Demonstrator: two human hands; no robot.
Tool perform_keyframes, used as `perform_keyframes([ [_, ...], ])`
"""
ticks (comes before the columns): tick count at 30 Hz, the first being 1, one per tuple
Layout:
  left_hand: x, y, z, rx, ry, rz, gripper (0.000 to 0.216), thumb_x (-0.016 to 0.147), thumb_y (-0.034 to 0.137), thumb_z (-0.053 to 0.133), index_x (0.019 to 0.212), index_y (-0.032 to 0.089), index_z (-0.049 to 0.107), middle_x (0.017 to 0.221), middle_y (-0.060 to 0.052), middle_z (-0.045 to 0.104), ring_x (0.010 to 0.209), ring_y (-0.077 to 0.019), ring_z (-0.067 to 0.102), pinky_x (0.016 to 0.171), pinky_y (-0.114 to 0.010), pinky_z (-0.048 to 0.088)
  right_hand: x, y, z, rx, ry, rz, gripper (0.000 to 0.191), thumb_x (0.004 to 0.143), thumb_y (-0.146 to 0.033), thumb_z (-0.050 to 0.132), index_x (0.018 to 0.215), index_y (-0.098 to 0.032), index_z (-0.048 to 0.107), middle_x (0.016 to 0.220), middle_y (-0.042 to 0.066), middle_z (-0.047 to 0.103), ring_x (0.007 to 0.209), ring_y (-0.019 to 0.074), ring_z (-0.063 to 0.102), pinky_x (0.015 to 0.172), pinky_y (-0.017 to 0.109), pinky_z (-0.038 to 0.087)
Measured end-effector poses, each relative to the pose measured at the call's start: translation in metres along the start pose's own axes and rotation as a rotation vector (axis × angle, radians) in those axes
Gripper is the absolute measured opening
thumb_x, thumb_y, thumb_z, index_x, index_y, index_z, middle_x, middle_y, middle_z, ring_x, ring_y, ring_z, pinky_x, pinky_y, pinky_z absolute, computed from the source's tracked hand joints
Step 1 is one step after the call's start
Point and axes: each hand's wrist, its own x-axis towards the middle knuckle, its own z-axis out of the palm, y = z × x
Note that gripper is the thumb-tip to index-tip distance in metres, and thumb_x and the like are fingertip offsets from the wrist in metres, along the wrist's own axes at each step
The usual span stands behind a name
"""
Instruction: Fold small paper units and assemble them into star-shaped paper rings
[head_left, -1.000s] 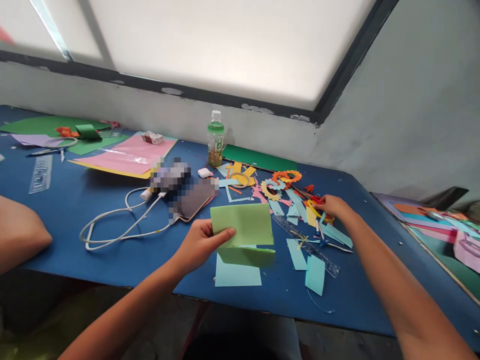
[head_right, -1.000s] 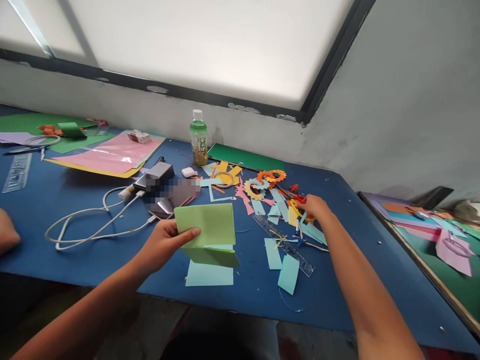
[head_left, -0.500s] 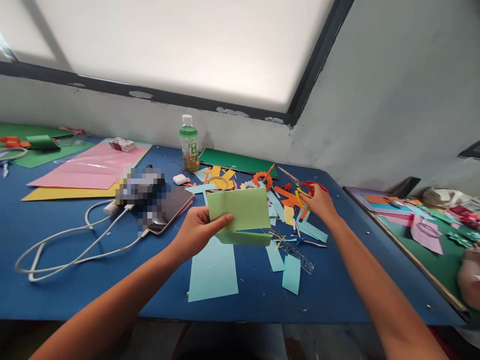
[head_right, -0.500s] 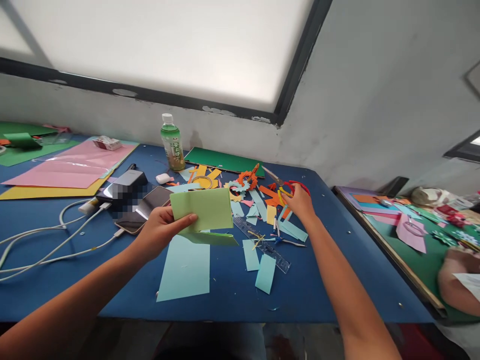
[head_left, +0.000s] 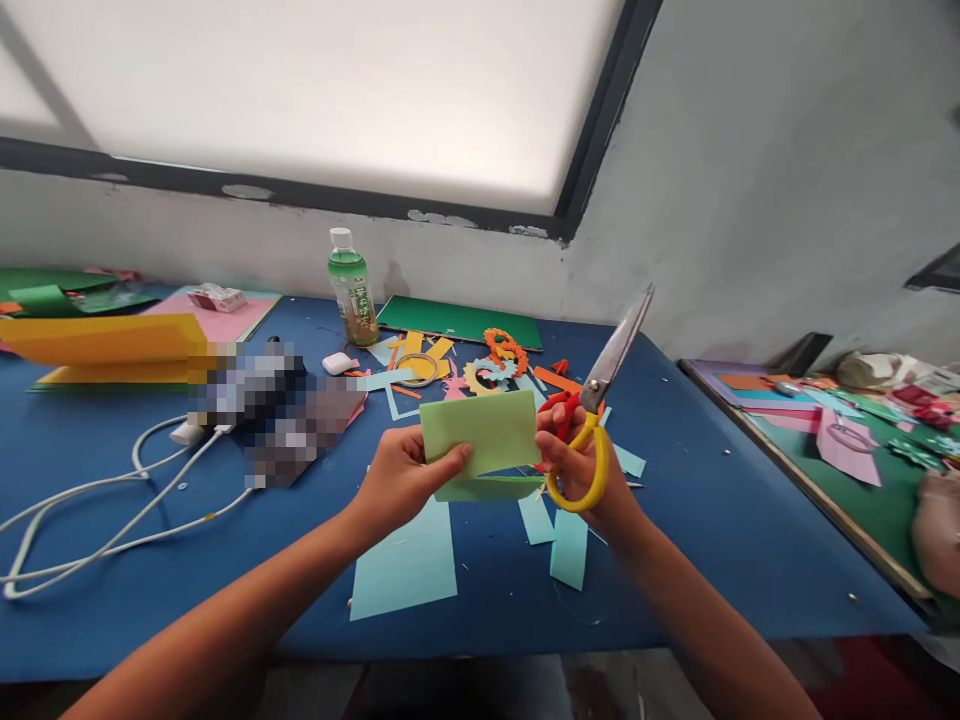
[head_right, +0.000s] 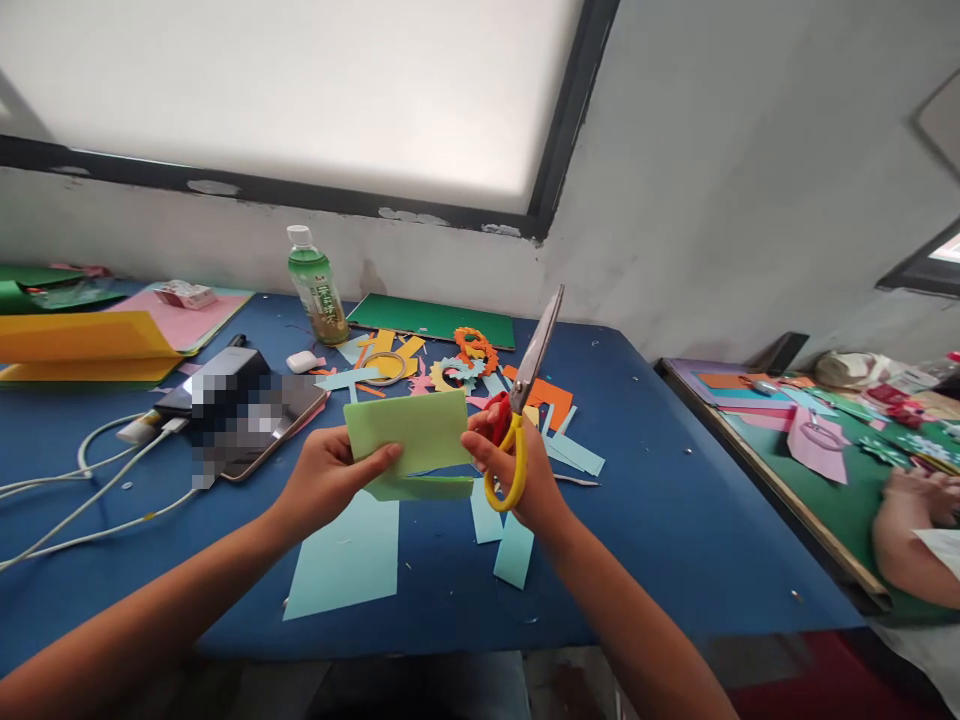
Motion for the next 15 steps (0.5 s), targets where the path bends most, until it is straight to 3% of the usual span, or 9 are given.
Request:
perform_keyframes([
  [3,-0.003,-0.002,0.004,-0.006,-0.023,-0.003,0.024,0.066,0.034,0.066,0.065,0.011,0.067,0.058,-0.002,0.062,0.049,-0.01,0.052,0.044,-0.018,0.043,-0.005,-0.005,0.004,0.144,-0.021,-0.006,0.032,0.075,-0.035,0.068,0.082,-0.023,0.04,0.074,-0.005,0.047,0.052,0.0059,0.045,0.05,0.02,0.042],
  [9,-0.005,-0.007,0.006,-0.029,-0.017,-0.041,0.022,0.066,0.031,0.066,0.06,0.01,0.066,0.054,-0.001,0.059,0.049,-0.009,0.049,0.043,-0.016,0.04,-0.004,0.004,-0.002,0.257,-0.027,0.025,0.026,0.078,-0.03,0.066,0.08,-0.022,0.042,0.071,-0.006,0.049,0.05,0.0056,0.045,0.048,0.019,0.04],
  [15,-0.001,-0.014,-0.002,-0.019,0.118,0.019,0.02,0.066,0.029,0.067,0.058,0.01,0.064,0.054,0.0,0.057,0.05,-0.0088,0.047,0.043,-0.016,0.04,-0.003,0.025,-0.005,0.353,-0.131,0.046,0.029,0.084,-0.044,0.056,0.075,-0.02,0.042,0.06,-0.007,0.043,0.044,0.0043,0.036,0.041,0.017,0.029],
])
